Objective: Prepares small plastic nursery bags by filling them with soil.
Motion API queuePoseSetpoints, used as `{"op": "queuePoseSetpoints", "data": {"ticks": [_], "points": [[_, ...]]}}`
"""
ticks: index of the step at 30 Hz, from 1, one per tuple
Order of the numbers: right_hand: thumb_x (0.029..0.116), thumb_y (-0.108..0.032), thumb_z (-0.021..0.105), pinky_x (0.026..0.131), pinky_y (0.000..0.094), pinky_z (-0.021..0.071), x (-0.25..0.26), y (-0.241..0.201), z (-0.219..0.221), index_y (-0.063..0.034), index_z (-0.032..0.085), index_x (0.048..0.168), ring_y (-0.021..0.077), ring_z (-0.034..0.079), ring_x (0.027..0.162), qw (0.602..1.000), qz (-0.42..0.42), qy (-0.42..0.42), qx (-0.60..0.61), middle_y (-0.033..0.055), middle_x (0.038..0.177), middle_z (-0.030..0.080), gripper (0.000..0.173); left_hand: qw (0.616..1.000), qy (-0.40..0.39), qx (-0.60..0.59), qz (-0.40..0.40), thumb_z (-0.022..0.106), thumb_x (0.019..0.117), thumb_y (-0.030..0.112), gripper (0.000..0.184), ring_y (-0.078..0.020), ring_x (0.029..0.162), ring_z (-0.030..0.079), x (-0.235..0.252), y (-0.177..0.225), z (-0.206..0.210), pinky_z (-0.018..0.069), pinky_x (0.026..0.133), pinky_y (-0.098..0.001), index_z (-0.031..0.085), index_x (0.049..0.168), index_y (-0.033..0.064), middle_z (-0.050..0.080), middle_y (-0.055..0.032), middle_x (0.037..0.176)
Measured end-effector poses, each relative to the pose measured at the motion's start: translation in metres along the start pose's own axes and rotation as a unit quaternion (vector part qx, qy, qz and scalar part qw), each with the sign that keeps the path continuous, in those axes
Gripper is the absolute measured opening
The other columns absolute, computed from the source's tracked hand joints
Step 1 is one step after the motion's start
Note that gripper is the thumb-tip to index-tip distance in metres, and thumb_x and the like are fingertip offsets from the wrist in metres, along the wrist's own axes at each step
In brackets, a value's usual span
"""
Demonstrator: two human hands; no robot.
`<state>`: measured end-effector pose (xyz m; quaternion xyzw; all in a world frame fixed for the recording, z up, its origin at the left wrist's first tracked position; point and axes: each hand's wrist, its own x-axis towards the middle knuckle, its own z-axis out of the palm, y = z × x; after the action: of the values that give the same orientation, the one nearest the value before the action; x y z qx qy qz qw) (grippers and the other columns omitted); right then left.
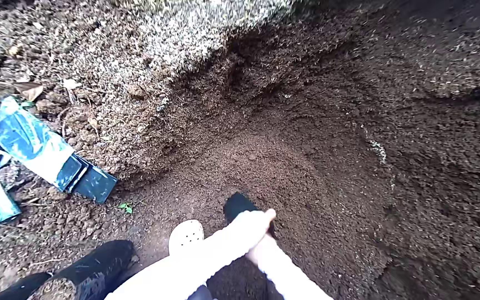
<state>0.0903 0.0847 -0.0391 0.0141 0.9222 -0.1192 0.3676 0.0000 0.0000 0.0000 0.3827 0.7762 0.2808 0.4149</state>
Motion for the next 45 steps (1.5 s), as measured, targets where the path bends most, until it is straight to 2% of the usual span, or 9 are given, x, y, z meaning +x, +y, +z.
{"op": "queuePoseSetpoints", "data": {"ticks": [6,14,19,22,26,32,35,37,45], "points": [[0.0993,-0.021,0.064,0.103,0.0469,0.054,-0.012,0.054,-0.072,-0.0042,0.075,0.098,0.0314,0.069,0.115,0.917,-0.284,0.272,-0.073,0.0122,0.112,0.075,0.02,0.976,0.11,0.005,-0.188,0.053,0.1041,0.019,0.048,-0.0437,0.115,0.066,-0.022,-0.024,-0.074,0.053,0.092,-0.0623,0.044,0.151,0.0118,0.065,-0.0238,0.127],[0.0915,-0.019,0.068,0.11,0.0613,0.0415,-0.016,0.078,-0.058,-0.0256,0.078,0.095,0.0383,0.067,0.111,0.869,-0.211,0.417,-0.16,0.0148,0.106,0.072,0.013,0.964,0.059,0.094,-0.243,0.07,0.0948,0.021,0.066,-0.0469,0.124,0.059,-0.024,-0.022,-0.071,0.0512,0.093,-0.0625,0.04,0.152,0.005,0.062,-0.0261,0.13],[0.0905,-0.017,0.068,0.107,0.0543,0.0442,-0.012,0.077,-0.047,-0.0322,0.078,0.096,0.034,0.068,0.105,0.853,-0.212,0.447,-0.168,0.0116,0.101,0.072,0.019,0.968,0.121,0.217,0.042,0.082,0.0855,0.026,0.063,-0.0479,0.134,0.048,0.02,-0.015,-0.051,0.0406,0.102,-0.0693,0.058,0.142,0.0109,0.059,-0.0228,0.138],[0.0927,-0.023,0.066,0.103,0.051,0.0446,-0.025,0.081,-0.045,-0.0359,0.076,0.097,0.0317,0.067,0.099,0.847,-0.191,0.463,-0.175,0.0101,0.096,0.07,0.017,0.92,0.008,0.312,0.238,0.054,0.1021,0.003,0.027,-0.0408,0.11,0.066,0.054,-0.021,-0.041,0.0488,0.092,-0.0618,0.07,0.123,0.0094,0.069,-0.0178,0.121],[0.0957,-0.032,0.063,0.096,0.0519,0.052,-0.056,0.081,-0.045,-0.0333,0.08,0.101,0.0335,0.068,0.103,0.873,-0.173,0.447,-0.091,0.0108,0.102,0.072,0.018,0.968,-0.068,0.203,0.129,0.033,0.1137,0.023,0.039,-0.0418,0.108,0.067,0.035,-0.014,-0.046,0.0504,0.091,-0.0617,0.064,0.133,0.0092,0.068,-0.019,0.123],[0.1021,-0.008,0.051,0.112,0.0347,0.0485,-0.094,0.001,-0.034,0.0019,0.073,0.121,0.0238,0.062,0.13,0.942,-0.065,0.247,0.216,0.016,0.137,0.066,0.03,0.981,-0.03,0.143,0.129,0.041,0.1116,0.021,0.032,-0.043,0.104,0.069,0.019,-0.022,-0.016,0.0535,0.084,-0.0614,0.061,0.136,0.0122,0.067,-0.0211,0.118],[0.1095,-0.027,0.044,0.127,0.0377,0.0259,-0.078,-0.013,-0.027,0.0065,0.035,0.156,0.0296,0.032,0.154,0.975,0.072,0.053,0.206,0.0247,0.164,0.033,0.058,0.988,-0.028,0.105,0.111,0.043,0.1108,0.02,0.033,-0.043,0.107,0.068,0.01,-0.017,0.001,0.0532,0.086,-0.0624,0.06,0.138,0.012,0.068,-0.0213,0.119],[0.1024,-0.051,0.054,0.126,0.0429,0.0265,-0.067,-0.012,-0.002,0.0123,0.039,0.151,0.0377,0.034,0.152,0.981,0.091,0.055,0.164,0.0312,0.158,0.038,0.081,0.988,-0.027,0.097,0.117,0.042,0.111,0.02,0.032,-0.0427,0.101,0.069,0.003,-0.011,0.018,0.0545,0.081,-0.0613,0.061,0.136,0.0134,0.068,-0.0209,0.115],[0.0982,-0.056,0.056,0.12,0.0601,0.0302,-0.054,-0.02,0.027,-0.0043,0.06,0.142,0.0392,0.043,0.146,0.979,0.155,-0.098,0.085,0.0233,0.151,0.052,0.068,0.973,-0.143,0.087,0.162,0.042,0.1081,0.006,0.04,-0.0467,0.103,0.068,0.0,0.002,0.061,0.0544,0.082,-0.0628,0.05,0.146,0.0131,0.065,-0.0254,0.12]]}}
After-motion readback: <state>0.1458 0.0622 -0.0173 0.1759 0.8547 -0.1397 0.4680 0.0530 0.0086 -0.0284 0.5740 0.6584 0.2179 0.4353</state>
